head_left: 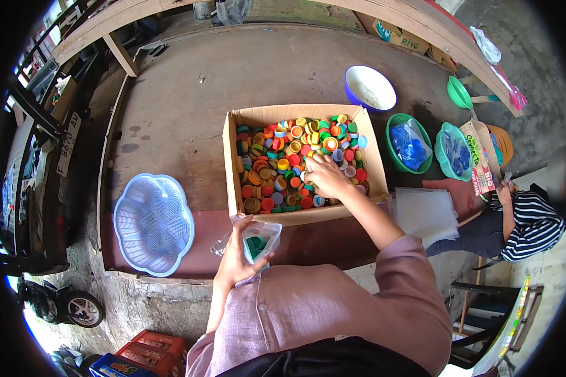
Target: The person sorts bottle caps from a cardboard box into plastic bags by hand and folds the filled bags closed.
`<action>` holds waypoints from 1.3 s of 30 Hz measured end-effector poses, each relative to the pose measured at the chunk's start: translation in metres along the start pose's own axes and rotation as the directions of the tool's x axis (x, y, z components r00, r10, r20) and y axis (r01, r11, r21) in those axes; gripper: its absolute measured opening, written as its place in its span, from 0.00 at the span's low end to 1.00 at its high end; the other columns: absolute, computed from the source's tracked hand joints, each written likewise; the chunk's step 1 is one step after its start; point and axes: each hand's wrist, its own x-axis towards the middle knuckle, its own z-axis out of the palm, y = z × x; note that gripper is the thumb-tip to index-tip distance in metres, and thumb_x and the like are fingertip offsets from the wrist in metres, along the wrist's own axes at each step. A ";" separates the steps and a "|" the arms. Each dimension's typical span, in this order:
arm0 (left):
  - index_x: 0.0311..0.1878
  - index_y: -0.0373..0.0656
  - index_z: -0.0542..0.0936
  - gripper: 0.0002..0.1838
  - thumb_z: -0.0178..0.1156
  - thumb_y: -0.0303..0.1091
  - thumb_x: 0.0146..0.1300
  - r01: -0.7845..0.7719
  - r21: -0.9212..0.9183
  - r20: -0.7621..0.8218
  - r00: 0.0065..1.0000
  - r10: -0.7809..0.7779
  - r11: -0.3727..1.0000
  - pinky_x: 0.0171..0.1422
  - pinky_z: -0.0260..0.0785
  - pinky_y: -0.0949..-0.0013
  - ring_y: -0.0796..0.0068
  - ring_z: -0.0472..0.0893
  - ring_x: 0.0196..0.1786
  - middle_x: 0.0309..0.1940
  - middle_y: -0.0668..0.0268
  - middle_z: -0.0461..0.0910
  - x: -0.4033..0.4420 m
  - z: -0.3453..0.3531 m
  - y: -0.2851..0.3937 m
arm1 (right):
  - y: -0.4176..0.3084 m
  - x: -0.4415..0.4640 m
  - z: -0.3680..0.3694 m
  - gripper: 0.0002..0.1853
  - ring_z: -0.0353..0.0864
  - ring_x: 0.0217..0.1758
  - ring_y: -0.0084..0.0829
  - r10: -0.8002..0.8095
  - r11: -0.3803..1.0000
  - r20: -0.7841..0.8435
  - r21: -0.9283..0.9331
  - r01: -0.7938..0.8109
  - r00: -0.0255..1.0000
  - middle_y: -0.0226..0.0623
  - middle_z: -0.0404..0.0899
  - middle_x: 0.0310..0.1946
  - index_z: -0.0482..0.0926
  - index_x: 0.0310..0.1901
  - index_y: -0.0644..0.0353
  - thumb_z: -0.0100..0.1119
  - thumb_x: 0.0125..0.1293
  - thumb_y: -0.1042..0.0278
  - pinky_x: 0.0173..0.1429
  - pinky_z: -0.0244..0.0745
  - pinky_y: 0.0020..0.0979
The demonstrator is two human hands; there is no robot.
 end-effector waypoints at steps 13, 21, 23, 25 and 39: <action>0.61 0.38 0.55 0.45 0.69 0.34 0.40 0.019 0.007 -0.017 1.000 -0.019 1.000 0.58 0.63 0.60 0.57 0.72 0.53 0.51 0.52 0.68 -0.002 -0.001 0.001 | 0.001 0.010 0.023 0.04 0.64 0.50 0.29 -0.221 0.973 -0.010 -0.075 0.220 0.975 0.28 0.68 0.37 0.81 0.24 0.53 0.58 0.45 0.69 0.50 0.59 0.29; 0.60 0.36 0.57 0.45 0.70 0.35 0.39 0.043 -0.027 -0.011 0.999 -0.043 0.999 0.60 0.63 0.59 0.53 0.70 0.56 0.53 0.50 0.67 -0.004 -0.003 -0.001 | 0.007 0.004 -0.002 0.17 0.63 0.52 0.31 -0.106 0.981 0.142 -0.147 0.127 0.984 0.30 0.68 0.40 0.83 0.30 0.51 0.71 0.31 0.64 0.53 0.59 0.33; 0.60 0.36 0.57 0.45 0.70 0.35 0.39 0.039 -0.041 -0.025 0.999 -0.040 0.998 0.60 0.63 0.59 0.53 0.70 0.56 0.54 0.50 0.66 -0.005 -0.003 -0.004 | 0.011 -0.004 -0.010 0.17 0.64 0.53 0.32 -0.057 0.946 -0.078 0.315 0.079 0.995 0.31 0.69 0.42 0.82 0.32 0.54 0.72 0.34 0.65 0.57 0.60 0.34; 0.61 0.39 0.55 0.45 0.69 0.34 0.39 0.010 0.000 -0.036 0.999 -0.010 1.000 0.58 0.64 0.60 0.57 0.72 0.53 0.51 0.52 0.69 -0.004 -0.002 -0.006 | 0.003 -0.009 -0.025 0.17 0.69 0.51 0.34 -0.039 0.943 -0.136 0.322 0.081 0.990 0.32 0.71 0.43 0.81 0.33 0.57 0.72 0.37 0.67 0.56 0.64 0.35; 0.60 0.37 0.56 0.44 0.68 0.34 0.40 -0.001 0.035 -0.013 1.000 0.002 0.999 0.58 0.63 0.59 0.56 0.72 0.54 0.51 0.51 0.69 -0.003 0.001 0.001 | -0.073 -0.033 -0.025 0.19 0.79 0.31 0.24 0.394 -0.214 0.166 0.973 -0.085 0.904 0.36 0.74 0.40 0.68 0.57 0.62 0.44 0.64 0.77 0.35 0.75 0.22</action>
